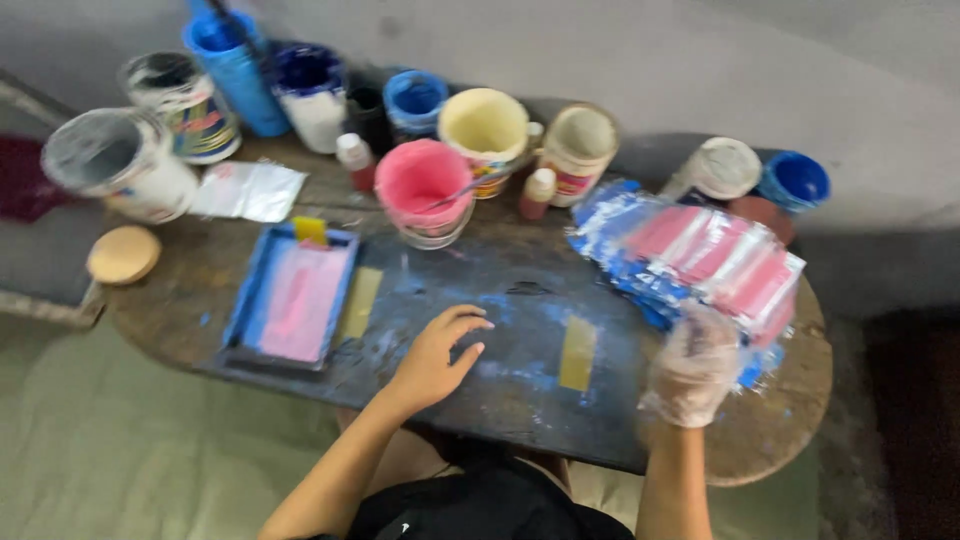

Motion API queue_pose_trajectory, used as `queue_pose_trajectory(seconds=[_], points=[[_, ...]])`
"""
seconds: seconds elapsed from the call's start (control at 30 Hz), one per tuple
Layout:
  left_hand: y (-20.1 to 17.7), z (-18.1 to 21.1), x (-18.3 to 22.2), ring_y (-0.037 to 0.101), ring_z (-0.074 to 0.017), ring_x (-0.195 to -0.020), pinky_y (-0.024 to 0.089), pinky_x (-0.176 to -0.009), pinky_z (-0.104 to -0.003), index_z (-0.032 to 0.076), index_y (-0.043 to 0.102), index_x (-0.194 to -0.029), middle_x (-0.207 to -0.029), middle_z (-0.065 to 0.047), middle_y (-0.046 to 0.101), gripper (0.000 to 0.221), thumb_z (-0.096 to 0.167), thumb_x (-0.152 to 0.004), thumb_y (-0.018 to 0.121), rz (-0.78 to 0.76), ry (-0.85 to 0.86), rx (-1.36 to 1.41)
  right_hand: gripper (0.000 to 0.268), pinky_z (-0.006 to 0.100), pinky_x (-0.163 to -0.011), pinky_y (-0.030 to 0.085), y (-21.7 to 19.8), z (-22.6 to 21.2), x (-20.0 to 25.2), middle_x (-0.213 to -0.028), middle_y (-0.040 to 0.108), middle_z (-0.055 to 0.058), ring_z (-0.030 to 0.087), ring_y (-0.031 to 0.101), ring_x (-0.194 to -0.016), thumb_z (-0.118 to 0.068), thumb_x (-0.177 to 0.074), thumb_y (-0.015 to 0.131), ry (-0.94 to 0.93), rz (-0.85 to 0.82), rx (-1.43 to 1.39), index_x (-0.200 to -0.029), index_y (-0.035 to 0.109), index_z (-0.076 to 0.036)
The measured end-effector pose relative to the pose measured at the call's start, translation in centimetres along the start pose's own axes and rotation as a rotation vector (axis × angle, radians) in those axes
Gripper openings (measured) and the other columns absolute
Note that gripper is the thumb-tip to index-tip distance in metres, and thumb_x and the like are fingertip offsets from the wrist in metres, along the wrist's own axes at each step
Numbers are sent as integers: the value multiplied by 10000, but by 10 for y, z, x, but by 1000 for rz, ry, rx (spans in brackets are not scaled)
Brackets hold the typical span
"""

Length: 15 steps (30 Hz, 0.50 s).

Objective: Preparing and mixing ink for screen printing, including applying ink to a screen and stirring ink in a container.

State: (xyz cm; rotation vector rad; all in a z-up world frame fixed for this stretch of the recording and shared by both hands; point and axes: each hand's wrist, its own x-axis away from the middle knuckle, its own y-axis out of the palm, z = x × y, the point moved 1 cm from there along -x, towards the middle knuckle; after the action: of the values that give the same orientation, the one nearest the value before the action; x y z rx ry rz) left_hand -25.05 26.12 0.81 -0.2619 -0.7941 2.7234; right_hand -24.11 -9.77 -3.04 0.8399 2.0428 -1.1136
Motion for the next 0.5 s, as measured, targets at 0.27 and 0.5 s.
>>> queue_pose_trajectory(seconds=[0.27,0.5], points=[[-76,-30,60,674,-331,-1116,588,-888,-440,158,691,-1232,-1285,-107,634,278,155,-960,631,239,-98,-2,291,493,-954,540,81,-167,27,-1084,705,155,399,675,-1081,-11,-889,624,-66,-556,-364,-1140,726,-115],[-143,-116,80,620,-463,-1160,510,-970,-533,77,690,-1173,-1221,-217,638,290,83,-883,689,483,15,-79,304,427,-958,560,137,-266,40,-1126,715,102,335,701,-1105,-89,-887,625,-164,-807,-434,-1151,745,-182]])
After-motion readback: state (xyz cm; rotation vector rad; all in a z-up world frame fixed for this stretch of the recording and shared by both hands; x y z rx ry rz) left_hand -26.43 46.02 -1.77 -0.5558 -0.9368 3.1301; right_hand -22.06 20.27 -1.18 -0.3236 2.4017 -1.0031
